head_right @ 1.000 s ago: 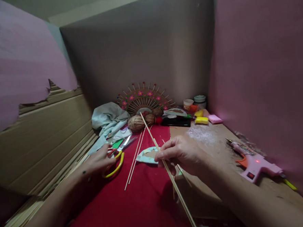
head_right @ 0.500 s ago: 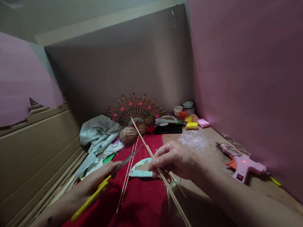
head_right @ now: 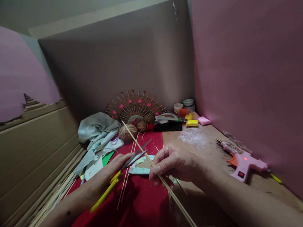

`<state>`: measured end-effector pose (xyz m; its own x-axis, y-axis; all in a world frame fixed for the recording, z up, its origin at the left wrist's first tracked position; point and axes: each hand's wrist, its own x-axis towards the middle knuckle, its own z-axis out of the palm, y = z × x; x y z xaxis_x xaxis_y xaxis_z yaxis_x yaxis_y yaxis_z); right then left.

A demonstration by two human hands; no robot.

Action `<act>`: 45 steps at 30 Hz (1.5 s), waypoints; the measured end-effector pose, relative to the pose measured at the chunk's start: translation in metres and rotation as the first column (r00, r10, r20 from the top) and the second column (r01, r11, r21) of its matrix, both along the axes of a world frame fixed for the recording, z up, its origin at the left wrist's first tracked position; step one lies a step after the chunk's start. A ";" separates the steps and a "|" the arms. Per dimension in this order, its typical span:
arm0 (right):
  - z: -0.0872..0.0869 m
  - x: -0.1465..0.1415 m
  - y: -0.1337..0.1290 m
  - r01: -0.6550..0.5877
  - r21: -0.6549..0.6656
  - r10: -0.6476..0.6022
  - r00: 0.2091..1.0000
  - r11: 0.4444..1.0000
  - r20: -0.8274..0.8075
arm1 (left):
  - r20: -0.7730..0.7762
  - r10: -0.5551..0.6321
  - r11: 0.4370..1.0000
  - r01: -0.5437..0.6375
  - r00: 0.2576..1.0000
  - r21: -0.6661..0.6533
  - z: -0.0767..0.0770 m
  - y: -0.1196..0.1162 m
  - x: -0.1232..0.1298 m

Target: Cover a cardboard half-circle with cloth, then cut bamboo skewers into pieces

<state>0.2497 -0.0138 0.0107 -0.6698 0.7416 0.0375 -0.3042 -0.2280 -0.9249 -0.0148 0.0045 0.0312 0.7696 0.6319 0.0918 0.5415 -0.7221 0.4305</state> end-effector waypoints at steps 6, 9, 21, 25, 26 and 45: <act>0.001 0.001 -0.003 -0.086 -0.005 0.086 0.996 0.996 0.016 | 0.003 -0.049 0.998 0.049 0.999 -0.039 0.002 -0.004 0.000; -0.002 0.001 -0.003 -0.117 -0.003 0.118 0.993 0.993 0.006 | 0.006 -0.058 0.997 0.059 0.998 -0.054 0.005 -0.006 0.002; -0.002 0.000 -0.005 -0.111 0.010 0.110 0.989 0.994 0.101 | 0.038 -0.105 0.994 0.106 0.994 -0.031 0.004 -0.012 0.003; 0.001 -0.001 -0.008 -0.120 0.001 0.119 0.987 0.993 0.112 | 0.030 -0.105 0.994 0.104 0.994 0.030 0.003 -0.014 0.005; 0.002 -0.001 -0.008 -0.120 0.006 0.119 0.986 0.993 0.116 | 0.033 -0.102 0.994 0.100 0.994 0.053 0.002 -0.014 0.006; -0.013 -0.001 -0.006 -0.051 -0.144 0.062 0.995 0.988 0.073 | 0.020 -0.054 0.999 0.054 0.998 -0.004 -0.010 -0.016 0.006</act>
